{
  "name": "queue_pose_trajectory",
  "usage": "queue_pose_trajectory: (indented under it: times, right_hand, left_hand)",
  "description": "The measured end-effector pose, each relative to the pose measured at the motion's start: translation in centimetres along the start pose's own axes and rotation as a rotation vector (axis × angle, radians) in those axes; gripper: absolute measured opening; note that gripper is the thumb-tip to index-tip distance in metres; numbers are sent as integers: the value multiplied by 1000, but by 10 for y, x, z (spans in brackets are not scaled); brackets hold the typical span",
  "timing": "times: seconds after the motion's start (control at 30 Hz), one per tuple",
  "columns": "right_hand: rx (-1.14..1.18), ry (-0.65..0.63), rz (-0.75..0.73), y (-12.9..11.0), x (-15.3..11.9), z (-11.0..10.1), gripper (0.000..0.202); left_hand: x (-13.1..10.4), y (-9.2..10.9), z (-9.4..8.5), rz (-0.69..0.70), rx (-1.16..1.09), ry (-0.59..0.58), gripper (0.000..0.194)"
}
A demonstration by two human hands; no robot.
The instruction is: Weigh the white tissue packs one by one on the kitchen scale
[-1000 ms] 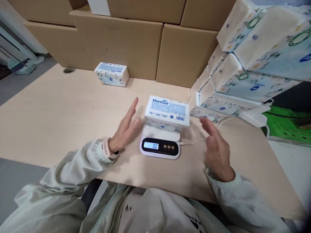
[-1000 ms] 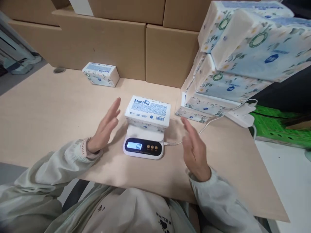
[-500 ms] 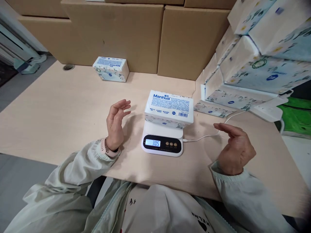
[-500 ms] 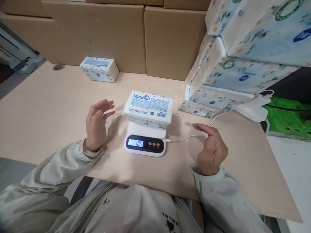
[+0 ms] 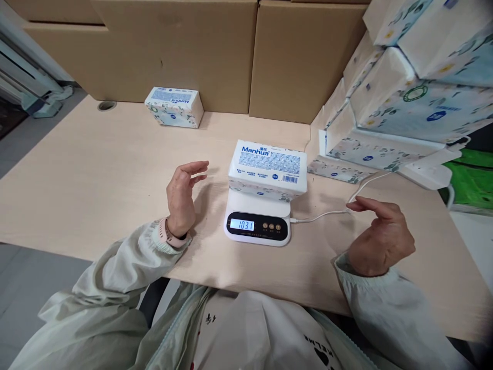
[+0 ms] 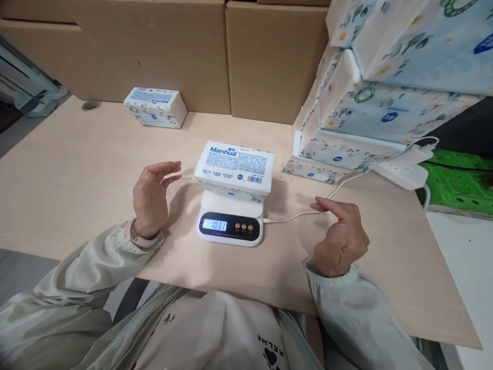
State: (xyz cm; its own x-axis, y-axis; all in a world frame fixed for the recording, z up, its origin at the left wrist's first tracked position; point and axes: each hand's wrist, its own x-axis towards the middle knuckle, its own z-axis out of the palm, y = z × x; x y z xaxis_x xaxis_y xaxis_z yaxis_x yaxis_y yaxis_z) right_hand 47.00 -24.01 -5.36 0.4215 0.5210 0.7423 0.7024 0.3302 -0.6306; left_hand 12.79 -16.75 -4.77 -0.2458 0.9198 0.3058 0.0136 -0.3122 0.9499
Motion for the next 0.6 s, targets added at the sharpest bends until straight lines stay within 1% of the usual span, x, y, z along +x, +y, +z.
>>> queue_pose_trajectory:
  times: [0.1, 0.23, 0.3, 0.43, 0.6]
  right_hand:
    - [4, -3, -17, 1, 0, 0, 50]
    - [-17, -60, 4, 1, 1, -2, 54]
    - [1, -116, 4, 0, 0, -4, 54]
    - [61, -285, 26, 3, -2, -4, 51]
    - [245, -357, -59, 13, -3, -2, 44]
  left_hand:
    - [0, 0, 0, 0, 12, 4, 43]
    - [0, 0, 0, 8, -16, 11, 42]
    - [0, 0, 0, 3, -38, 9, 40]
    - [0, -1, 0, 6, -77, -2, 40]
    - [-1, 0, 0, 19, -107, -20, 39]
